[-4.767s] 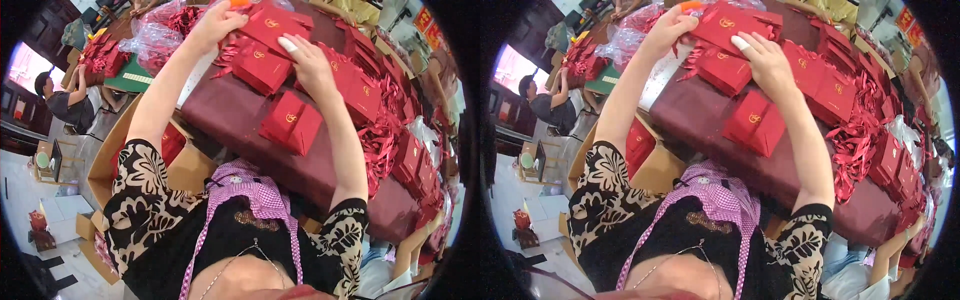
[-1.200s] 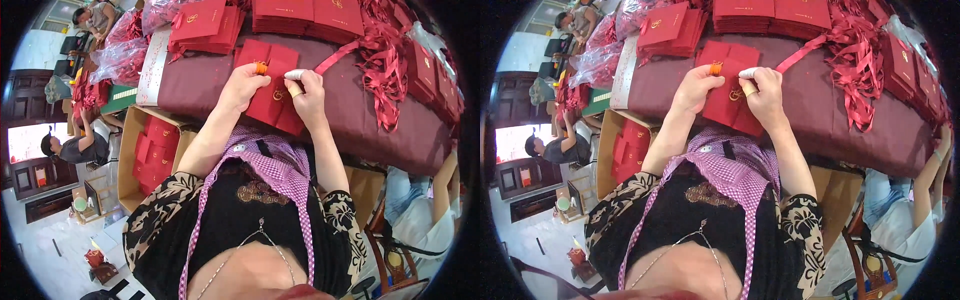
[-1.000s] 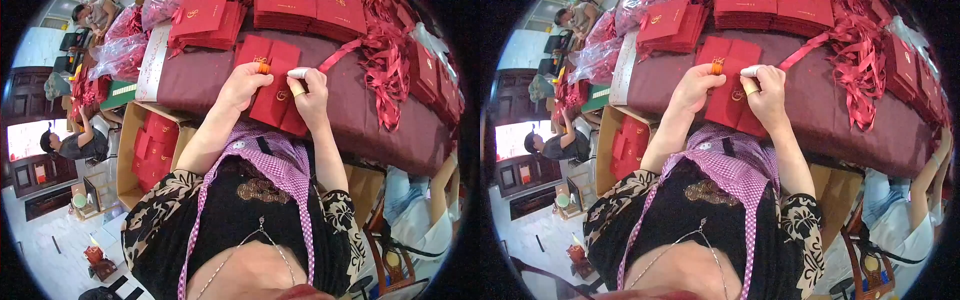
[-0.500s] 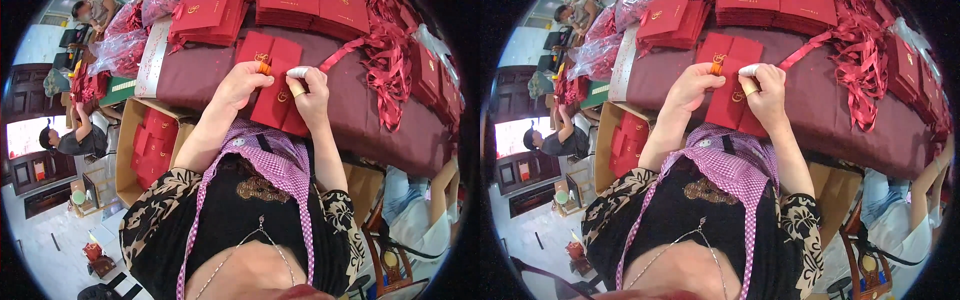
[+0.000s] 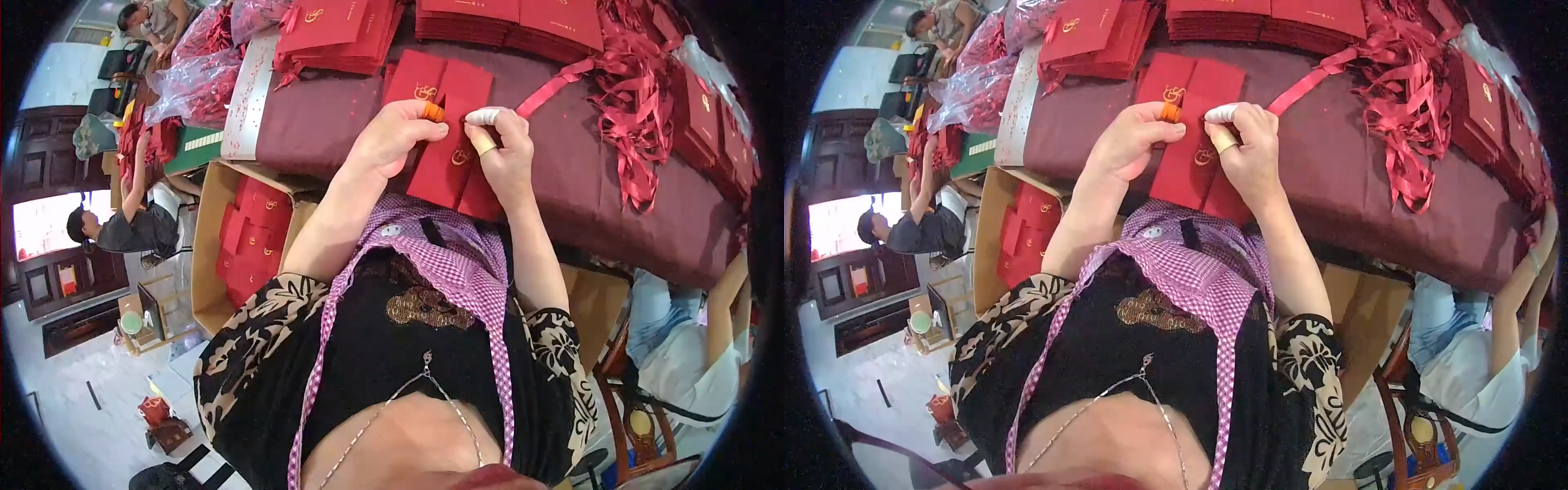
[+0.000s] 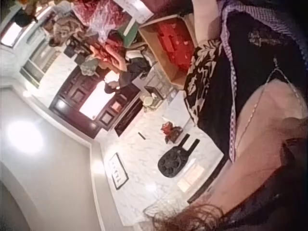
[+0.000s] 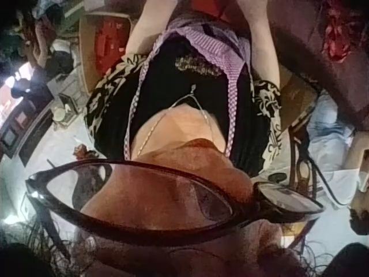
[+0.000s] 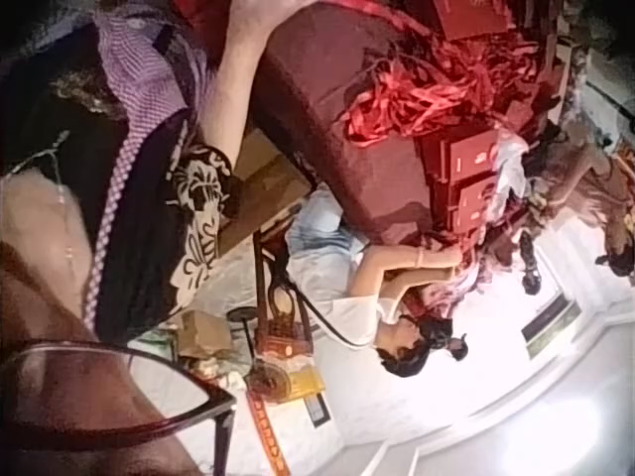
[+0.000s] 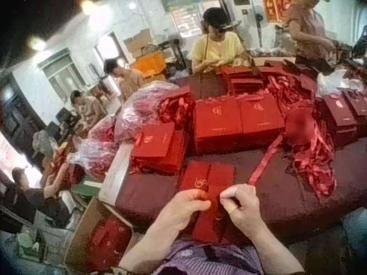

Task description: The person ties decorative red ribbons onto small red gift boxes by hand.

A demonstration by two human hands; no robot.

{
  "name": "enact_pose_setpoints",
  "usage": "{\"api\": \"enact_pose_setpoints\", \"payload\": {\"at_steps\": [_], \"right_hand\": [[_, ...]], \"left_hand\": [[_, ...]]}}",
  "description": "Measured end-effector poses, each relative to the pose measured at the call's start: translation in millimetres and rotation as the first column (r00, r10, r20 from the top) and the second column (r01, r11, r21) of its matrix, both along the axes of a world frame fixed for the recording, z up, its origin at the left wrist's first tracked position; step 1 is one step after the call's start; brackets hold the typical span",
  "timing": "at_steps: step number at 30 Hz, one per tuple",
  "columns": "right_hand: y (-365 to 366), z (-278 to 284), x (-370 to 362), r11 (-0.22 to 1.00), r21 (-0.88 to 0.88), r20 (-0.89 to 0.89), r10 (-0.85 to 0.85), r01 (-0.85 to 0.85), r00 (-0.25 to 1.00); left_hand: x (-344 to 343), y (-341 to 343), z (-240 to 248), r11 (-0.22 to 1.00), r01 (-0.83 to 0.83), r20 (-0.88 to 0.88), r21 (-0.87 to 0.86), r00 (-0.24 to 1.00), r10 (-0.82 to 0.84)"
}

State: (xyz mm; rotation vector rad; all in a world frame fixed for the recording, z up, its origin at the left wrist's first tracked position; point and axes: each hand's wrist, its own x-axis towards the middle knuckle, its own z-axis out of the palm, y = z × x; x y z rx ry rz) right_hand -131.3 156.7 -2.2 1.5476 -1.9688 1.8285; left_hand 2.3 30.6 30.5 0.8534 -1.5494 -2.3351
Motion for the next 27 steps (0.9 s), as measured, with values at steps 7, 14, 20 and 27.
{"api": "enact_pose_setpoints", "payload": {"at_steps": [7, 14, 20, 27], "right_hand": [[1, 0, 2, 0.999, 0.030, 0.062, 0.025, -0.027, 0.998], [5, 7, 2, 0.988, 0.151, 0.024, 0.037, -0.041, 0.999], [3, 10, 2, 0.992, 0.129, 0.010, 0.003, -0.005, 1.000], [2, 24, 0, 0.971, 0.239, -0.066, 0.031, -0.015, 0.997]], "left_hand": [[-4, 8, -2, 0.998, -0.055, -0.043, -0.018, 0.998, 0.054], [-9, 14, -5, 0.976, -0.109, -0.038, -0.191, 0.994, 0.103], [-11, 17, -8, 0.927, -0.110, -0.039, -0.360, 0.994, 0.103], [-10, 28, 7, 0.701, -0.070, 0.031, -0.709, 0.991, 0.130]]}}
